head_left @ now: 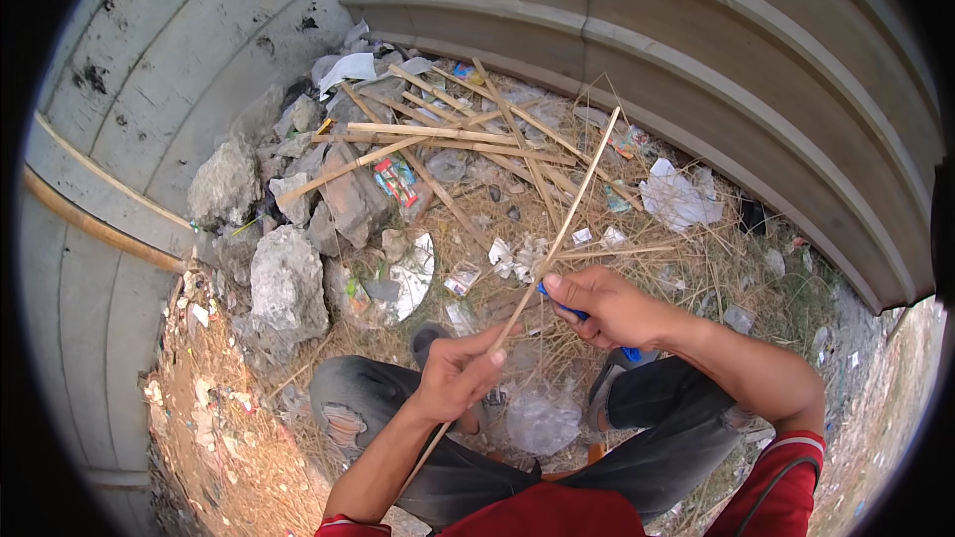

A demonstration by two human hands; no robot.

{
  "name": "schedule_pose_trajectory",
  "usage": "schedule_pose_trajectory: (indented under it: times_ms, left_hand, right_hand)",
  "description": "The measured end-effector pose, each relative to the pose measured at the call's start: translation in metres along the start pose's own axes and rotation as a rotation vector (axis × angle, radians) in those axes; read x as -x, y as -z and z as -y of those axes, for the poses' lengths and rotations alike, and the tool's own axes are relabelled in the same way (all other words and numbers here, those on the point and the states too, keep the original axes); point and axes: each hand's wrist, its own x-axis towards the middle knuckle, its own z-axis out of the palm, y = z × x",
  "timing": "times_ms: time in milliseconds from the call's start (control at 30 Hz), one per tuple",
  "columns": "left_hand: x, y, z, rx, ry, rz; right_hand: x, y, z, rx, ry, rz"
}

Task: The person sits on the ground and uses a blue utility knife to strip and cut thin bamboo sticks. They hold the sticks with one hand and carefully shave the surface and trim the ends with the other. The person occasionally switches to a large machete to split or chop the bamboo pieces.

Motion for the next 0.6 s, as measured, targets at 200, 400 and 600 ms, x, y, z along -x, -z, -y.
schedule_pose_trajectory:
  times_ms: [200,400,600]
  left_hand:
    - [-0.005,-0.001,-0.001,-0.031,0.003,-0.005]
    - [-0.002,0.002,-0.002,-0.014,0.016,0.027]
    - [-0.001,0.004,0.000,-0.010,0.012,0.032]
  right_hand:
    - [0.004,-0.015,-0.001,0.323,0.205,-0.243]
    - [0.004,-0.015,-0.003,0.303,0.208,-0.149]
    - [0.001,-0.006,0.000,-0.041,-0.059,0.022]
